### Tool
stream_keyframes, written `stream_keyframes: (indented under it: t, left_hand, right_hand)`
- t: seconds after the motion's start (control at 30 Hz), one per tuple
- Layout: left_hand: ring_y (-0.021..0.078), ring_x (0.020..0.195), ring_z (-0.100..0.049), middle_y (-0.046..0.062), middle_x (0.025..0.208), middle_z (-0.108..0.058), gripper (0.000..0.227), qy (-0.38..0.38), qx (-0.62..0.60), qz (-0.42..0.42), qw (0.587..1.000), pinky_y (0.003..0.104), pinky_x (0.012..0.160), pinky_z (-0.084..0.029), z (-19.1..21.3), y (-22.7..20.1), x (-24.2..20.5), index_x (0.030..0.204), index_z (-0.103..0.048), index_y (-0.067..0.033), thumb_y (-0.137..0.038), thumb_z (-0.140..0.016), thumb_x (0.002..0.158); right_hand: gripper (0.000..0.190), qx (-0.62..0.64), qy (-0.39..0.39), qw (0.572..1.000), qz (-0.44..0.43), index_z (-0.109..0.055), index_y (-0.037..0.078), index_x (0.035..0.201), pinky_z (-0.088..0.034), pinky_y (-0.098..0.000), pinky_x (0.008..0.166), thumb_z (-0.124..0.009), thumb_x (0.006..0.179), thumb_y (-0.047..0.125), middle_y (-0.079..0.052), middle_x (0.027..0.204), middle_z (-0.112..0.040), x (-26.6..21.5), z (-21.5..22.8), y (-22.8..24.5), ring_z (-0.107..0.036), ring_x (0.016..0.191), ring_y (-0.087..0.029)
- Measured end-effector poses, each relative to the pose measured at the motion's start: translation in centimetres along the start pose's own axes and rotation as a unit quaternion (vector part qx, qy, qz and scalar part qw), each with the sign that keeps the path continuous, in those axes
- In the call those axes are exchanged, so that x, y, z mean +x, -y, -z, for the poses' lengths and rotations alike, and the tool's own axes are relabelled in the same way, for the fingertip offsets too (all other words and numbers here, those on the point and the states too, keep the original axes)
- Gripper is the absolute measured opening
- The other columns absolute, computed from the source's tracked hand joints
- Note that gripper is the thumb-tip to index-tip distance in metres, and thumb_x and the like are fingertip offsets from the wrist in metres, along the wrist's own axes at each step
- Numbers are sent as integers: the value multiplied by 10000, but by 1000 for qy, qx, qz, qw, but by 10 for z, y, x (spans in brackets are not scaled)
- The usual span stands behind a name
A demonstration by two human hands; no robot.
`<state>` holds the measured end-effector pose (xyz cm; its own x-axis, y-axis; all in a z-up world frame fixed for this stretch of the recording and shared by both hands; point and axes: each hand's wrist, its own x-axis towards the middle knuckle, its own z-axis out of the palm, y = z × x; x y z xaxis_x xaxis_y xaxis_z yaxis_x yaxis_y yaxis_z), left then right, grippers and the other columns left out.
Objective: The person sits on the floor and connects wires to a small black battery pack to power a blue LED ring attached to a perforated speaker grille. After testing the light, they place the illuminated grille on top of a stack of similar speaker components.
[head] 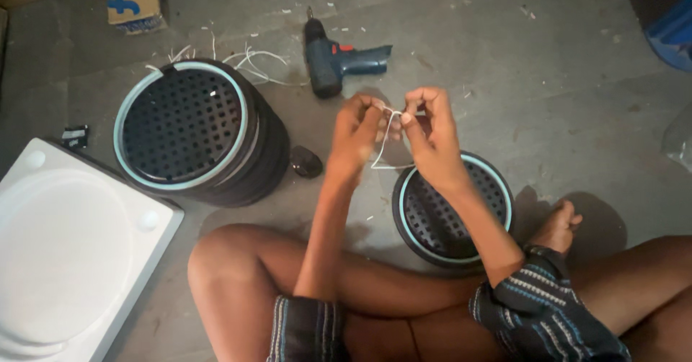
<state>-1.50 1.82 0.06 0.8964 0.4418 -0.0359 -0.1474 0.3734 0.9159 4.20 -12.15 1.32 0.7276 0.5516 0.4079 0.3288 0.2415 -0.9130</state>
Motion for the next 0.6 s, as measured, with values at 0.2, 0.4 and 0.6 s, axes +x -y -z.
stream_keyframes:
  t: [0.2,0.4,0.6]
  left_hand:
    - [143,692,-625,82,807,-661,255,21,45,-41,998,313,637,-531,-10,5,-1,934,-626,3,-226,-619,1045]
    - [116,660,-635,62,768,-671,280,-115,-20,-71,991,302,596,-566,-17,21,-1,817,-624,-3,-205,-637,1011]
    - [99,606,-537,45,747,-642,250,-74,-62,-52,994,285,514,-445,-7,19,1,849,-608,-38,-214,-649,1022]
  right_hand:
    - [284,-5,1,1000,-13,-449,36,1292,-510,-246,852,-543,1049,-78,-31,1099,-506,1,1,4,-563,976,-98]
    - [206,44,29,999,-12,-437,39,1233,-566,-281,950,-522,1071,-56,-38,1115,-503,-2,-10,4,-596,1052,-110]
    - [127,-32,2,999,10,-463,7,1192,-532,-296,951,-515,1097,-58,-70,1108,-578,-1,-10,2,-633,1045,-128]
